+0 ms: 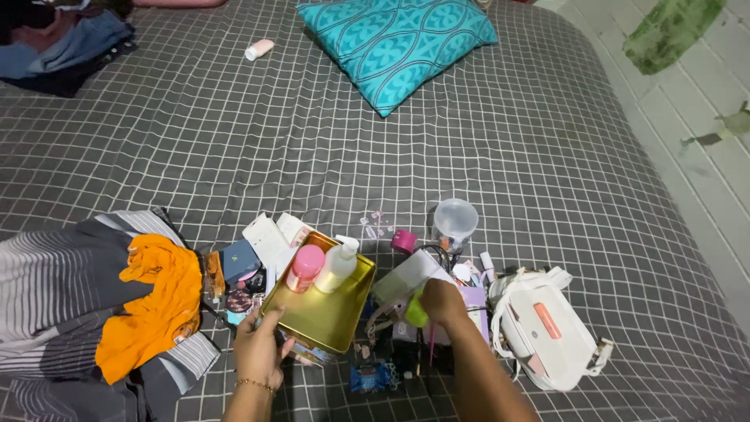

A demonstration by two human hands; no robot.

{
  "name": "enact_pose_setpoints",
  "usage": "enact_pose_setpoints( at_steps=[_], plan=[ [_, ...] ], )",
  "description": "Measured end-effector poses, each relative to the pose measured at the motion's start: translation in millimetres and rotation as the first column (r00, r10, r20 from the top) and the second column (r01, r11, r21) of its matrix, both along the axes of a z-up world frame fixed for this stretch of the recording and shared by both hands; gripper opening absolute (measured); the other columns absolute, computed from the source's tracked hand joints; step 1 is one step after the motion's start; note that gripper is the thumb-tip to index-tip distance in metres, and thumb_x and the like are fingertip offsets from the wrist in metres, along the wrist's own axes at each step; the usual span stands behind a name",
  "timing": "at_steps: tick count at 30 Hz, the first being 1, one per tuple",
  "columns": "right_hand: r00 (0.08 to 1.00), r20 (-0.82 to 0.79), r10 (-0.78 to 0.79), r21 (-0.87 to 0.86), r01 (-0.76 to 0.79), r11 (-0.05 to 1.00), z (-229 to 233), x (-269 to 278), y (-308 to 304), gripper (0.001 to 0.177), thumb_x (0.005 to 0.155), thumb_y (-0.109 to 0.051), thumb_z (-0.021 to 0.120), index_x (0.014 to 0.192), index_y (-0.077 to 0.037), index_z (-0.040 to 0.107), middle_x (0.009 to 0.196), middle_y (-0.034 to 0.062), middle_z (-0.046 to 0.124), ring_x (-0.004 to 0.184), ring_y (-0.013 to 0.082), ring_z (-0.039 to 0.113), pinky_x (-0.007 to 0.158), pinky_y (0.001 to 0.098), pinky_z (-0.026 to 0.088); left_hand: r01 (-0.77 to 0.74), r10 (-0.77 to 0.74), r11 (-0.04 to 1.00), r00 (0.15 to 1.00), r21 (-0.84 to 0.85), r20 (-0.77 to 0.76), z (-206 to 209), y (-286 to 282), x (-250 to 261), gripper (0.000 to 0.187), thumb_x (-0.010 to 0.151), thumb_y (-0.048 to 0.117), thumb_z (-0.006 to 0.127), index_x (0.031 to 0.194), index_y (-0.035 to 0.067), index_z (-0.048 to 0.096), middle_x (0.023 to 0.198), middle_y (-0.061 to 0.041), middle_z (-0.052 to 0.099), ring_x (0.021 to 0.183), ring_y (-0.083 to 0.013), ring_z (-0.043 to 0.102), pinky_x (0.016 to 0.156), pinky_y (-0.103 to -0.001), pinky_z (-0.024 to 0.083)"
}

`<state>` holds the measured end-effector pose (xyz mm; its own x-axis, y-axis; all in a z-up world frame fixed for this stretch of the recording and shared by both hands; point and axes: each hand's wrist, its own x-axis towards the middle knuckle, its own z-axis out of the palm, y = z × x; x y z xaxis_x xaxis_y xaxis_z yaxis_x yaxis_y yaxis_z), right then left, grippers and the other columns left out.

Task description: The person removes a small pink item from a blue drawer and then sorts various personal items on a bed, including cosmetics, bottles, and small containers. They place several items into a gold tin and a white bag, arranging them on the bed surface.

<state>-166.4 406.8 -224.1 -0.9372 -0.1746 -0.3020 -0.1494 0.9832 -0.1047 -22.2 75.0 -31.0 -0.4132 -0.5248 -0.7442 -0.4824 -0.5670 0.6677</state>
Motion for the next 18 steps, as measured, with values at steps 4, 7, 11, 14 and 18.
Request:
enact_pose_setpoints(
  at_steps=[4,7,11,14,18],
  plan=[
    [0.989,-0.083,0.12,0.063,-0.115,0.991,-12.1,-37.1,-3.9,0.013,0.072,-0.014,0.071,0.082,-0.006,0.073,0.086,0.0149,0.073,0.076,0.0402,0.071,0.056,0.0473,0.053,-0.067,0.068,0.998,0.997,0.013,-0.042,-24.7,-1.7,2.7,0.049,0.082,0.016,0.075,0.129,0.015,0.062,0.123,-0.005,0.066,0.112,-0.0216,0.061,0.073,-0.038,0.051],
    [0.969,-0.18,-0.168,-0.419,0.079,0.904,38.2,-50.2,-37.5,0.009,0.086,-0.009,0.062,0.085,-0.005,0.07,0.083,0.0154,0.073,0.076,0.0336,0.071,0.065,0.0438,0.058,-0.083,0.085,0.996,0.995,0.026,-0.061,-34.0,0.5,5.5,0.044,0.085,0.017,0.073,0.127,0.014,0.062,0.121,-0.006,0.068,0.11,-0.0235,0.061,0.076,-0.043,0.051],
    [0.985,-0.17,-0.027,-0.254,-0.018,0.967,13.8,-83.0,-50.7,0.07,0.077,-0.014,0.082,0.141,-0.016,0.053,0.128,0.0139,0.064,0.115,0.0382,0.062,0.095,0.0534,0.052,-0.121,0.12,0.992,0.992,0.028,0.022,-49.6,-0.3,4.1,0.048,0.084,0.024,0.074,0.128,0.011,0.061,0.124,-0.011,0.067,0.116,-0.0259,0.06,0.077,-0.043,0.054],
    [0.986,-0.157,0.052,-0.057,-0.062,0.996,23.3,-81.2,-57.0,0.044,0.09,-0.003,0.067,0.131,-0.013,0.058,0.106,0.0113,0.069,0.099,0.0308,0.067,0.079,0.0455,0.063,-0.15,0.148,0.987,0.988,0.053,0.044,-61.2,0.2,2.2,0.048,0.084,0.026,0.075,0.128,0.014,0.06,0.121,-0.007,0.068,0.114,-0.0217,0.061,0.079,-0.045,0.054],
    [0.967,-0.249,-0.059,-0.388,-0.044,0.921,69.0,-63.5,-67.9,0.015,0.087,0.008,0.063,0.095,-0.004,0.068,0.083,0.0137,0.075,0.074,0.028,0.076,0.061,0.0416,0.064,-0.143,0.146,0.987,0.989,0.067,-0.035,-63.4,1.4,3.5,0.038,0.086,0.025,0.074,0.12,0.016,0.061,0.121,-0.006,0.068,0.114,-0.0229,0.061,0.074,-0.046,0.055]
  ],
)
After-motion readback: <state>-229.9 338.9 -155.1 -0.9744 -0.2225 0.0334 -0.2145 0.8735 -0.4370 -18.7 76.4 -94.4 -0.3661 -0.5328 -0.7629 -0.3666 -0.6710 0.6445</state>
